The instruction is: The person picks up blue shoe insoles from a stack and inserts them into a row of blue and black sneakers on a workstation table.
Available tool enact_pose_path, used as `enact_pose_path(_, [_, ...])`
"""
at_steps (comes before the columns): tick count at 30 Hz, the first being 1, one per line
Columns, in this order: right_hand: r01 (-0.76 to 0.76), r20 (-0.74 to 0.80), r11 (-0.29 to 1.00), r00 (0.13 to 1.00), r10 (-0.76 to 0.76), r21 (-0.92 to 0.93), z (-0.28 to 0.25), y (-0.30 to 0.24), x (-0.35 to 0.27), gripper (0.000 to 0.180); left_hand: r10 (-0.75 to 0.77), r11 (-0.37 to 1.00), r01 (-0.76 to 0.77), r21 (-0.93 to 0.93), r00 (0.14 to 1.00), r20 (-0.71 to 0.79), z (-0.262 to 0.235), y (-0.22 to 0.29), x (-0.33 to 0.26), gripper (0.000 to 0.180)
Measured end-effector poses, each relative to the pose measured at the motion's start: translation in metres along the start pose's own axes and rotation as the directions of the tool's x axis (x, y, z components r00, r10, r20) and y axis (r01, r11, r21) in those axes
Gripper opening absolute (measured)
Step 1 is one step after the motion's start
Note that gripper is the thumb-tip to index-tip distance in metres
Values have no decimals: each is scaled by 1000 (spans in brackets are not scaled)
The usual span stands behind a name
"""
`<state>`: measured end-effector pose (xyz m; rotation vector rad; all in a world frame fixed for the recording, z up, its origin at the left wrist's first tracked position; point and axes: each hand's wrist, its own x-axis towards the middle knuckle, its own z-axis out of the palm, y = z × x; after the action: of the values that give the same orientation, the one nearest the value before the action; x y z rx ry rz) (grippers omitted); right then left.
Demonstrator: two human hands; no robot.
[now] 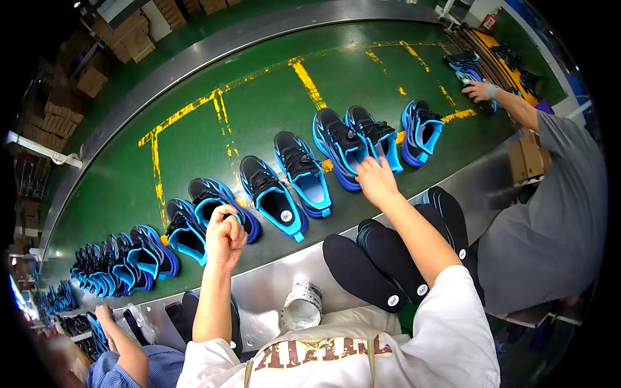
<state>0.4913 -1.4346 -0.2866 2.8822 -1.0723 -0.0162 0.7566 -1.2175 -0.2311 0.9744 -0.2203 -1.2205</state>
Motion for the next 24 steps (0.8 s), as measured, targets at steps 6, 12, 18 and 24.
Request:
enact_pose_path(6, [13,-205,933,977,65,359,-37,-1,-45,34,393,336,-423,842,875,283,63,-10,31,11])
enact_pose_path(12, [-115,119,949,989,83,295,-90,-15,-199,51,163,-569,-477,670,733,660,82,-62,88,29])
enact_pose_path(18, [-489,344,794,861,375,360,-90,-29,-253,62,17,-509,-492,706,814,580,76,-55,128,32])
enact_pose_path(24, [-415,9,711,867,498,568,-155,11,-172,37,132,20,-408,913,906,402,74,-44,134,38])
